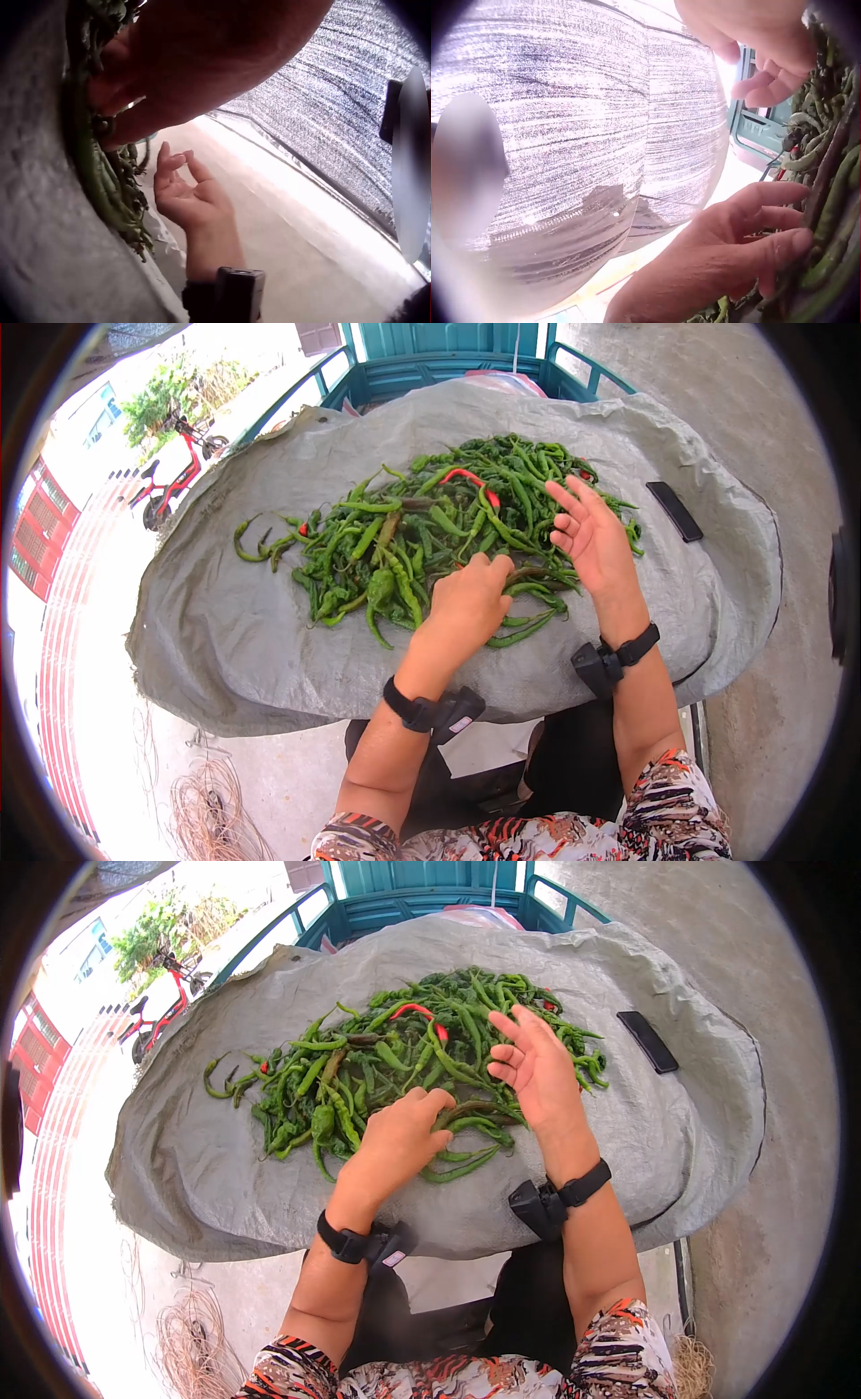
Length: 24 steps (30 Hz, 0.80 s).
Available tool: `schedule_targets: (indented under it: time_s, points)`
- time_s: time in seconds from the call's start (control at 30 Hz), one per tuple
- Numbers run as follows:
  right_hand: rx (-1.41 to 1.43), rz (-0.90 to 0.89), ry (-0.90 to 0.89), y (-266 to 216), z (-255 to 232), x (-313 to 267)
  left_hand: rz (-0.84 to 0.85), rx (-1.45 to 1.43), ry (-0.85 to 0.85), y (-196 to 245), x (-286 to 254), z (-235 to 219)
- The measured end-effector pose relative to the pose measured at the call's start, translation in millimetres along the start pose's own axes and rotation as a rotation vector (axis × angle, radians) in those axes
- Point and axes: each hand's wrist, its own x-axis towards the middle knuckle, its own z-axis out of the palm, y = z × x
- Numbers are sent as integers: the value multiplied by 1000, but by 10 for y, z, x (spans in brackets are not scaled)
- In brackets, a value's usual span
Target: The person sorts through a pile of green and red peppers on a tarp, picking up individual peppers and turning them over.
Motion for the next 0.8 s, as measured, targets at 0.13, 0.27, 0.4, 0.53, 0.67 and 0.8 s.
schedule_targets:
  time_s: [0.13,0.27,0.4,0.53,0.67,0.8]
  points:
    - [-94,62,-51,37,-77,29,-72,31,-7,-3,50,53]
    - [-150,39,-154,35,-28,-9,-146,-67,68,-11,81,30]
    - [-208,-49,-184,13,67,-90,-72,-284,355,-261,163,24]
    - [-320,-177,-183,-12,211,-209,-355,-763,320,-205,151,-241]
    - [-747,-69,-332,27,331,-320,-374,-985,386,-155,146,-335]
    - [-966,31,-447,177,420,-408,-337,-973,364,-130,148,-271]
